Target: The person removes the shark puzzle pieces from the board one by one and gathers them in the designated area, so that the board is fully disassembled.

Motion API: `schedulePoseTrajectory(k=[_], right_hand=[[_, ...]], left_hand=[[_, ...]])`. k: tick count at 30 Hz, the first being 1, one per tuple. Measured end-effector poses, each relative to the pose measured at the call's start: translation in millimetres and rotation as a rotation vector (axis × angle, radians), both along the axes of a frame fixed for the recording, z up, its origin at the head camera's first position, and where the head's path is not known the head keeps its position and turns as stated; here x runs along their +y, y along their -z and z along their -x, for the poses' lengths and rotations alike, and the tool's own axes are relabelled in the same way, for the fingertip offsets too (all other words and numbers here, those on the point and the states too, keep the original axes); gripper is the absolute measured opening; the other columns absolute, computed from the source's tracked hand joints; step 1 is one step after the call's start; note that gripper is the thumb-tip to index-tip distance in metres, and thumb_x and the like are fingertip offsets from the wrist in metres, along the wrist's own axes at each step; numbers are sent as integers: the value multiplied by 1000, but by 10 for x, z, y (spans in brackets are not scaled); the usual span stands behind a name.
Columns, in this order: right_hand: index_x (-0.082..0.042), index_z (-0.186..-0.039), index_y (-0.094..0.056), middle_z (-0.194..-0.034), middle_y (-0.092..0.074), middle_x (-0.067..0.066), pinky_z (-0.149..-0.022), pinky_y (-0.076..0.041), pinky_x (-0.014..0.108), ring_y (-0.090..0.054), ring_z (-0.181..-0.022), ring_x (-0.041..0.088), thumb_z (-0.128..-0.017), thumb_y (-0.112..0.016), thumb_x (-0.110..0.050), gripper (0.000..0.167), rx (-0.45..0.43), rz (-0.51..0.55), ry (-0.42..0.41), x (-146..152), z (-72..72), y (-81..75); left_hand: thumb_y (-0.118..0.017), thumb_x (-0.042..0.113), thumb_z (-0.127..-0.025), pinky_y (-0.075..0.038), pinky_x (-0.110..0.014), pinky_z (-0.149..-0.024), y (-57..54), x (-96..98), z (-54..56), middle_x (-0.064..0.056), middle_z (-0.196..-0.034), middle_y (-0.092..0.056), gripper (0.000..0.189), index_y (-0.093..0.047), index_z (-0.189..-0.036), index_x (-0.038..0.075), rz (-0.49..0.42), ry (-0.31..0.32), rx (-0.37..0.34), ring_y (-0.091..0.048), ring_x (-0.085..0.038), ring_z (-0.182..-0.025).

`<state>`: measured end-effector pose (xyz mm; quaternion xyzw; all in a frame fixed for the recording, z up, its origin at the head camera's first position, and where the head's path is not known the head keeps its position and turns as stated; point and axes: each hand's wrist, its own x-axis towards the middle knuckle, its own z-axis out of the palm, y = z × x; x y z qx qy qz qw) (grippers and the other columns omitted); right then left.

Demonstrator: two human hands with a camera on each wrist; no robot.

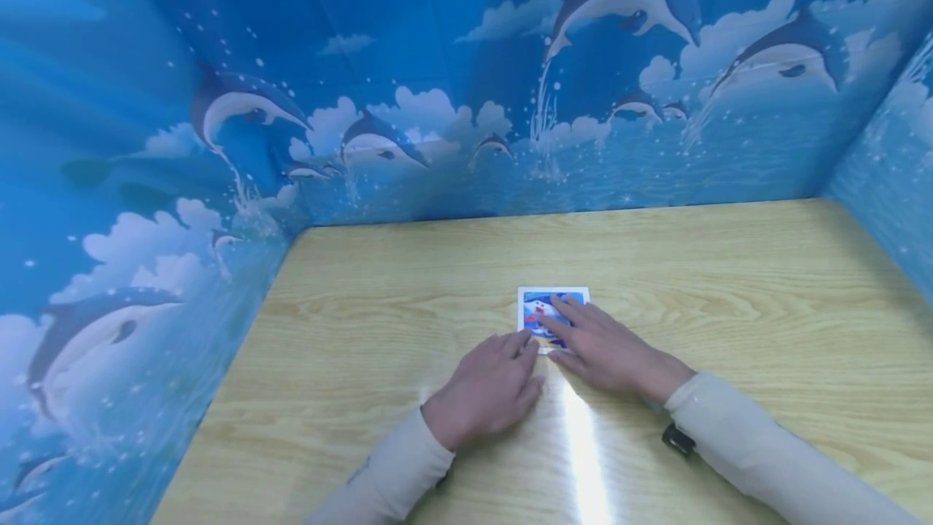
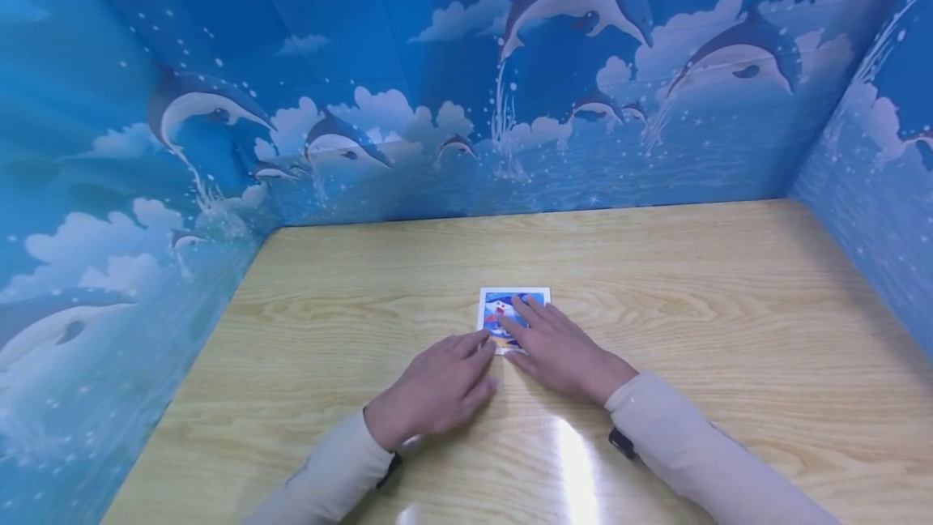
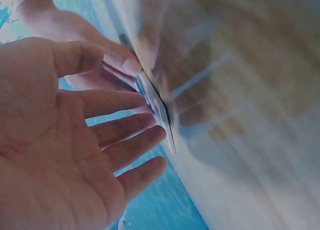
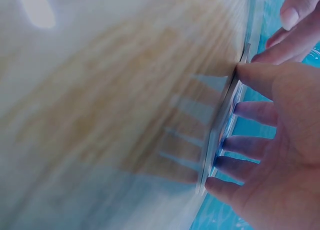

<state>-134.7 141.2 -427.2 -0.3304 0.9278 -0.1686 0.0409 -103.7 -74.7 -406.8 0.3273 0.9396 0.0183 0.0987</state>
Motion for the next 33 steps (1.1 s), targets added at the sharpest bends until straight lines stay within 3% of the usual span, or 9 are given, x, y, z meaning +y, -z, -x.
schedulePoseTrajectory(k=[5,9,18,24,33], right_hand=[[-1,-149,-45,-157,-32,30,-116,-25,61,-28,-146,47,-103,-59,-30,56,-2,11,-3,-6,20,-3],[-1,-150,-45,-158,-30,29,-117,-24,61,-27,-146,47,-103,-58,-31,57,-21,7,2,-5,34,-7],[0,-149,-45,-158,-31,29,-116,-25,61,-29,-145,47,-103,-59,-31,57,-32,4,6,-7,42,-19],[-1,-149,-45,-158,-30,28,-117,-25,61,-28,-146,47,-104,-58,-31,56,-46,7,7,-13,64,-17],[0,-149,-45,-157,-31,29,-116,-25,61,-29,-145,48,-103,-59,-30,57,-47,17,4,-13,103,-31]], left_hand=[[-45,38,-107,-35,-42,-116,-18,-17,146,-16,-157,-40,58,-42,-151,0,-59,-22,16,-42,-30,-142],[-48,38,-106,-40,-44,-112,-28,-18,283,-14,-155,-44,57,-44,-151,3,-95,-65,-12,-45,-29,-140],[-54,33,-104,-41,-44,-112,-31,32,548,-16,-151,-48,51,-52,-144,2,-165,-145,-61,-48,-30,-137],[-59,28,-103,-42,-44,-111,-21,55,688,-22,-143,-53,48,-55,-140,-3,-280,-225,-112,-54,-34,-130],[-67,23,-99,-48,-39,-105,53,85,867,-16,-132,-60,45,-59,-136,0,-350,-304,-113,-57,-27,-122]])
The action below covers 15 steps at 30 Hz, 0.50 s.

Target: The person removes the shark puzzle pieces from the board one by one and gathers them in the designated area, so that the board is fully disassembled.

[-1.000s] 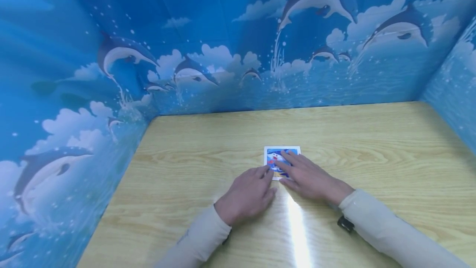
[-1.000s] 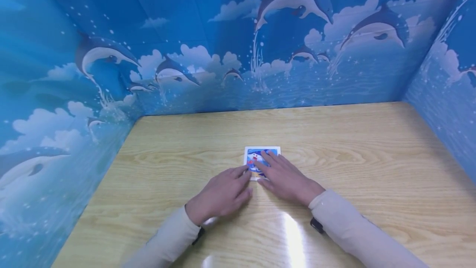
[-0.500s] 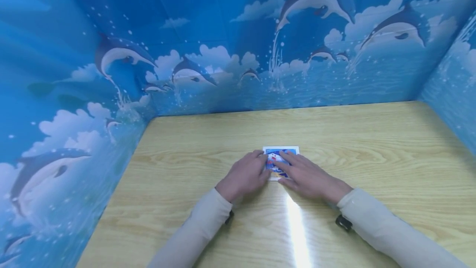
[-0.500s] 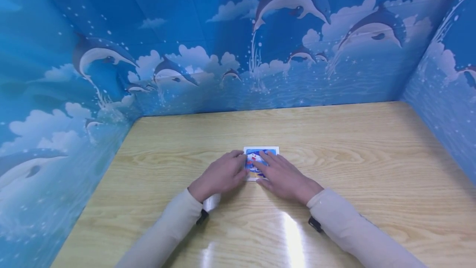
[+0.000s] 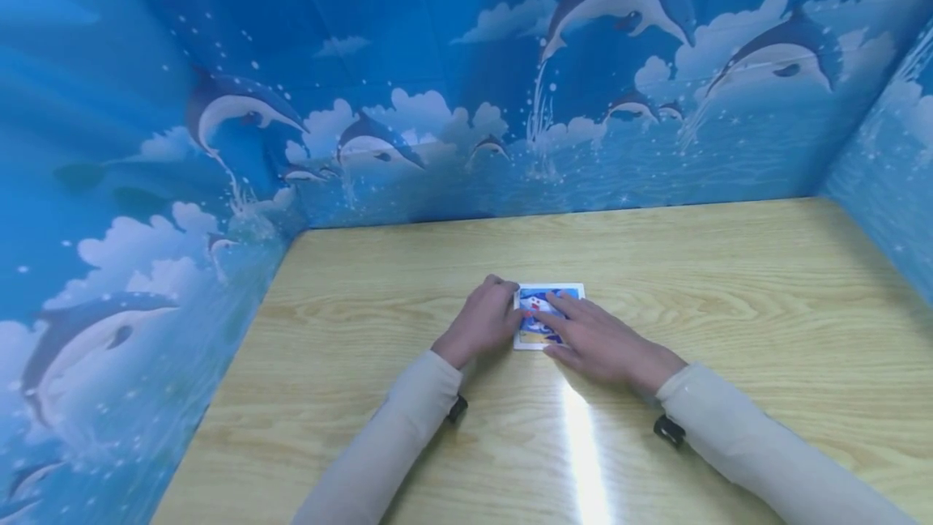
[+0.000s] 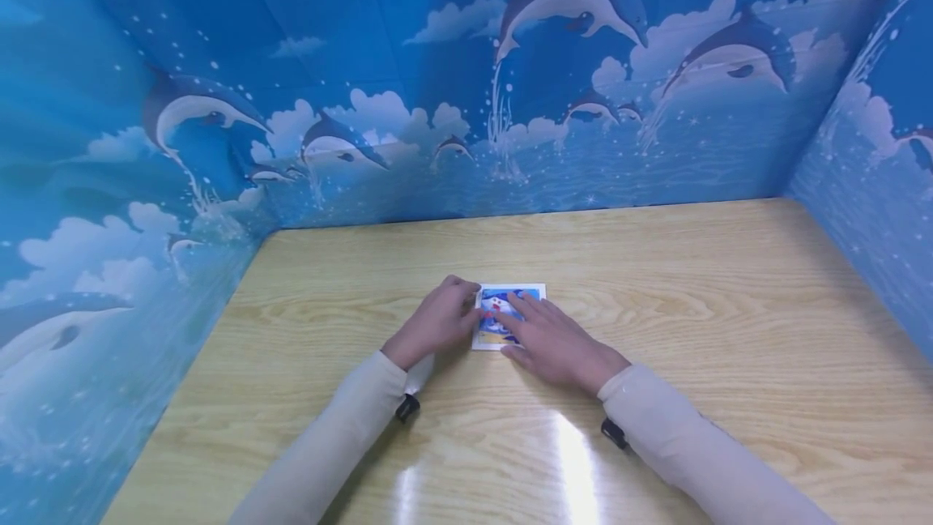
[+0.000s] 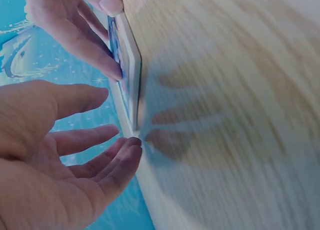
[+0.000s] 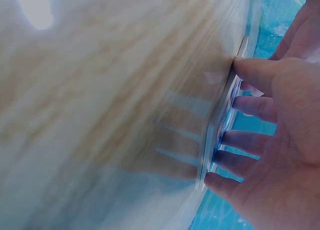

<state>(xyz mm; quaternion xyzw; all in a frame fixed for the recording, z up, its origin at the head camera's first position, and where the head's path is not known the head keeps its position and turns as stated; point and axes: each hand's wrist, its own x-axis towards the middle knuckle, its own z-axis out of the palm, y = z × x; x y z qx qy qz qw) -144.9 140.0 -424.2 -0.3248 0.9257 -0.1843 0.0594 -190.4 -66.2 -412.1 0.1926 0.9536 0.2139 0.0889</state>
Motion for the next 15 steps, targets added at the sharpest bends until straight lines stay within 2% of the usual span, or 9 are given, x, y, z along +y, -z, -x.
schedulePoseTrajectory(k=[4,7,15], right_hand=[[-1,-150,-44,-158,-31,29,-116,-25,61,-30,-145,47,-103,-60,-30,57,-7,5,3,-3,23,0],[-1,-150,-44,-158,-30,29,-116,-25,61,-29,-145,47,-102,-60,-30,58,-5,4,-5,-8,43,6],[-1,-151,-42,-158,-30,29,-116,-27,61,-31,-144,47,-102,-60,-31,60,2,1,-19,-11,75,-3]], left_hand=[[-68,22,-98,-52,-34,-93,25,18,61,-11,-117,-62,44,-60,-136,1,-9,-37,-22,-58,-20,-108],[-69,21,-97,-52,-30,-84,49,23,98,-7,-107,-60,42,-62,-134,1,-18,-58,-36,-56,-17,-98],[-72,20,-95,-51,-28,-81,97,53,153,-4,-102,-60,40,-64,-130,3,-35,-103,-41,-56,-14,-92]])
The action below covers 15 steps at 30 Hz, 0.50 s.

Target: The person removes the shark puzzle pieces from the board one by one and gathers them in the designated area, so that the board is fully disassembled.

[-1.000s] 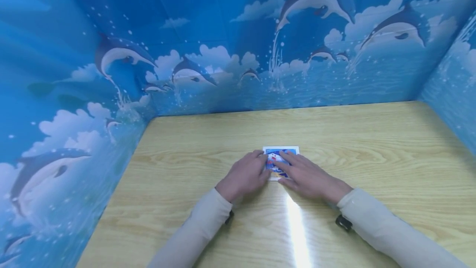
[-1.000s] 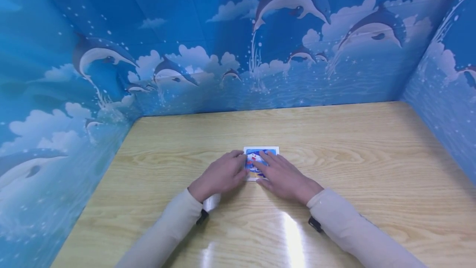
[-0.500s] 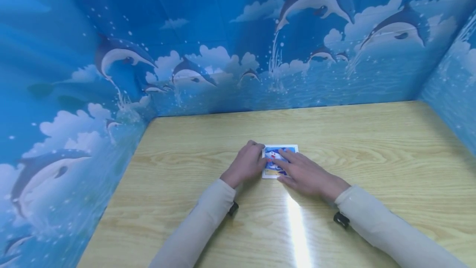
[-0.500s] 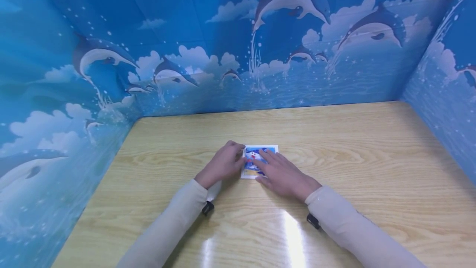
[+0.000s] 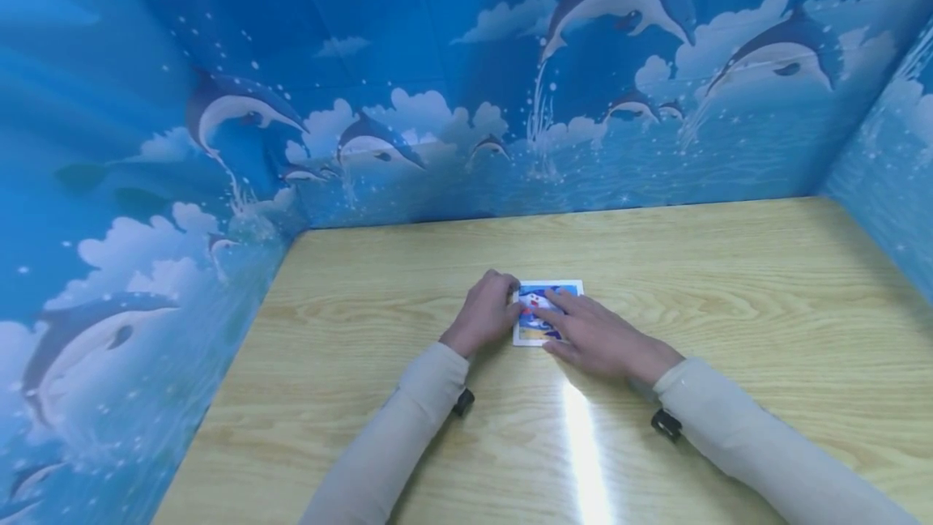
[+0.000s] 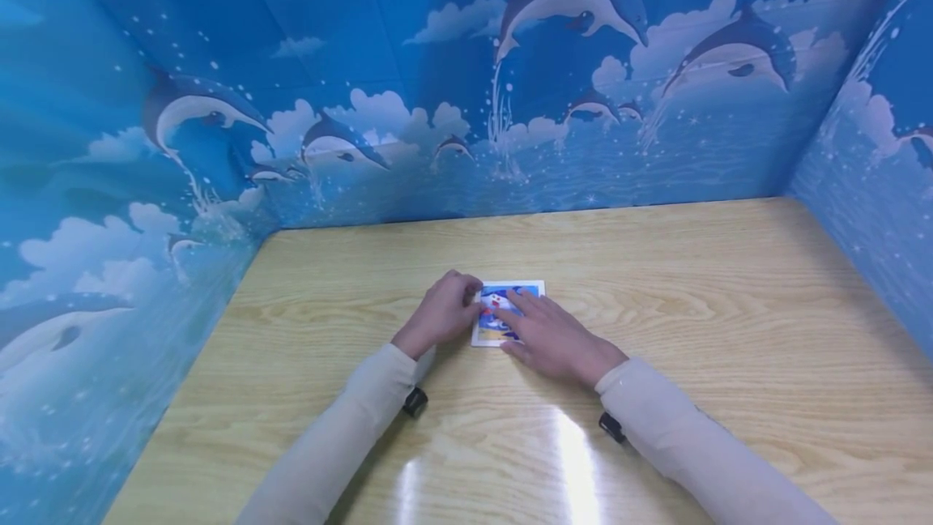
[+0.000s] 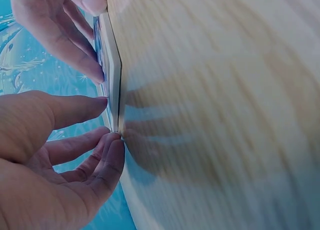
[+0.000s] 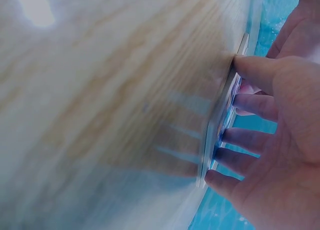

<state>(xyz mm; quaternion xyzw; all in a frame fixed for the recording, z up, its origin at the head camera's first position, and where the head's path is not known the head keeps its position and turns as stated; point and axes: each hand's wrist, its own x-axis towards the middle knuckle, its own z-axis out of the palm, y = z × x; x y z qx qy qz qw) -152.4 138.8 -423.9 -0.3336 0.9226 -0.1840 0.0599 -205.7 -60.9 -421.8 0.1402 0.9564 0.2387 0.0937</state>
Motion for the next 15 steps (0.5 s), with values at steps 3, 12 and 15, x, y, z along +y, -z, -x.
schedulePoseTrajectory(k=[3,12,15], right_hand=[[-1,-151,-42,-158,-31,29,-116,-27,61,-31,-144,47,-103,-60,-31,60,-2,-8,-1,2,14,-4],[0,-150,-44,-156,-33,30,-115,-28,61,-33,-143,47,-103,-59,-29,56,12,-12,-20,11,26,4],[0,-149,-45,-156,-33,30,-115,-29,61,-33,-143,47,-103,-59,-29,56,15,-11,-23,6,23,7]], left_hand=[[-73,19,-95,-51,-27,-79,-1,28,10,-3,-102,-59,40,-64,-130,4,-7,-21,-8,-55,-14,-91],[-76,17,-92,-50,-28,-79,-6,66,8,-4,-98,-62,38,-68,-126,3,-2,-28,31,-56,-15,-89],[-77,17,-91,-51,-30,-82,2,72,4,-5,-100,-65,36,-70,-123,4,-2,-43,34,-57,-16,-91]])
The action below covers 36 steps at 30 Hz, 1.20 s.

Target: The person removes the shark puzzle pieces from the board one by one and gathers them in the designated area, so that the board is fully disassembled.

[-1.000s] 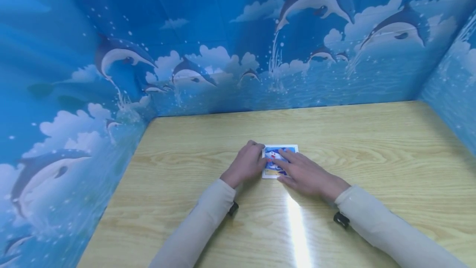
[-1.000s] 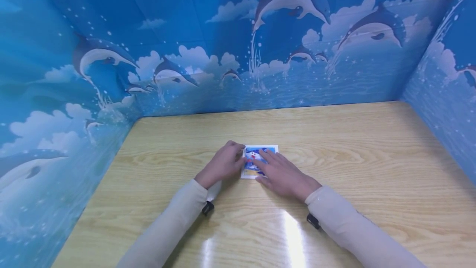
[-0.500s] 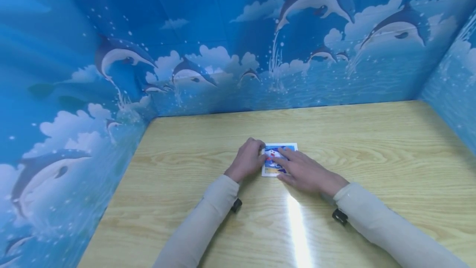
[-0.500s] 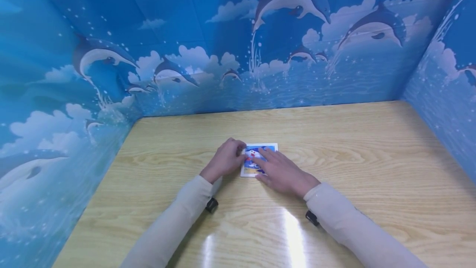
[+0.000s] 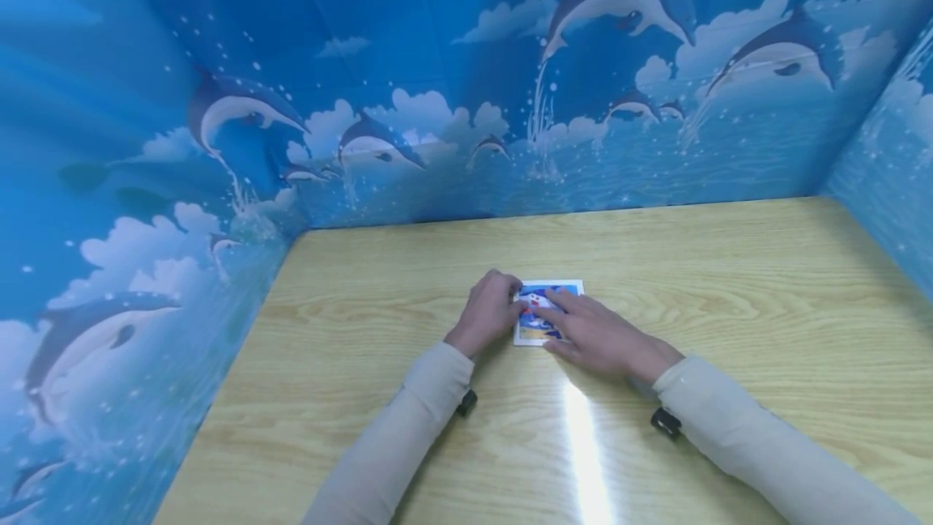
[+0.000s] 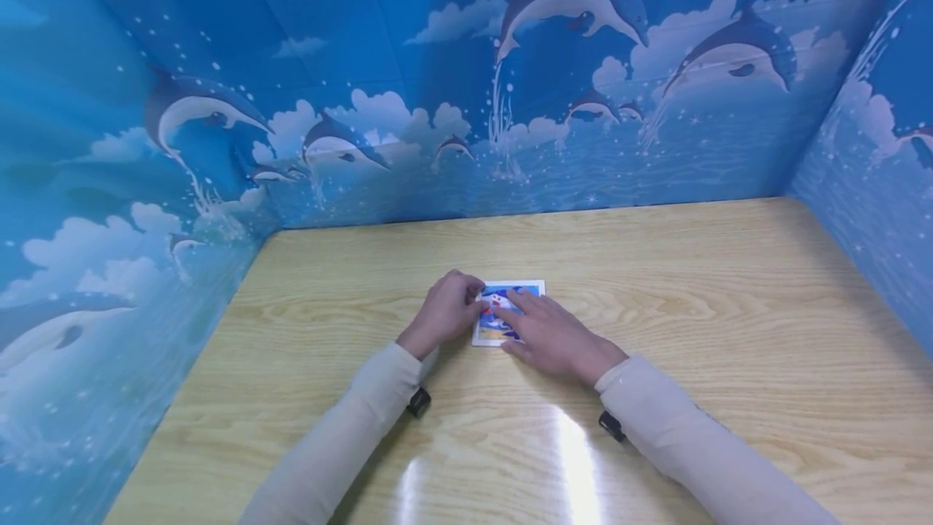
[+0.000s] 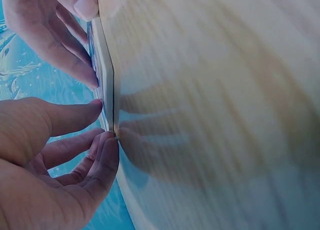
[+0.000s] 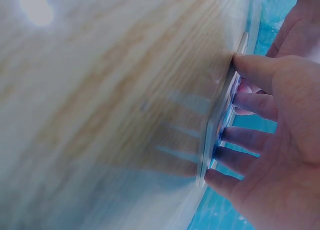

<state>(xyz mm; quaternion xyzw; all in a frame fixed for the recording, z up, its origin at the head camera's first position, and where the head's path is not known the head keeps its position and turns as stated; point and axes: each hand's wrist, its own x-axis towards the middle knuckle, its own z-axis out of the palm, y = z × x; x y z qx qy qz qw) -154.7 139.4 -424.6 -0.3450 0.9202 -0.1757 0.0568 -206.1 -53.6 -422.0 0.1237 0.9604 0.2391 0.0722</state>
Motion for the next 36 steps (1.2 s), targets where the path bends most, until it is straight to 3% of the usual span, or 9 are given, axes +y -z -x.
schedulePoseTrajectory(k=[9,19,26,36], right_hand=[[0,-148,-46,-155,-35,31,-114,-31,61,-35,-141,49,-102,-60,-28,55,18,9,-1,7,-2,0],[0,-148,-47,-154,-37,30,-113,-32,60,-37,-141,48,-103,-60,-28,55,25,5,-3,9,2,3],[0,-148,-47,-154,-37,30,-113,-32,60,-37,-140,48,-102,-62,-29,56,27,21,2,14,9,29],[1,-147,-48,-153,-37,31,-113,-32,61,-37,-140,48,-102,-62,-28,55,24,30,1,14,6,12]], left_hand=[[-78,13,-89,-50,-38,-94,16,21,-1,-10,-106,-70,32,-71,-119,2,-22,5,28,-62,-21,-99],[-81,14,-86,-50,-34,-89,28,68,40,-6,-103,-66,35,-72,-118,3,-50,-69,-22,-59,-19,-95],[-80,12,-86,-51,-35,-91,36,66,64,-6,-106,-64,37,-70,-121,3,-100,-103,-93,-58,-18,-96],[-82,10,-85,-52,-35,-90,23,53,74,-6,-105,-64,38,-69,-120,1,-120,-114,-96,-59,-20,-97]])
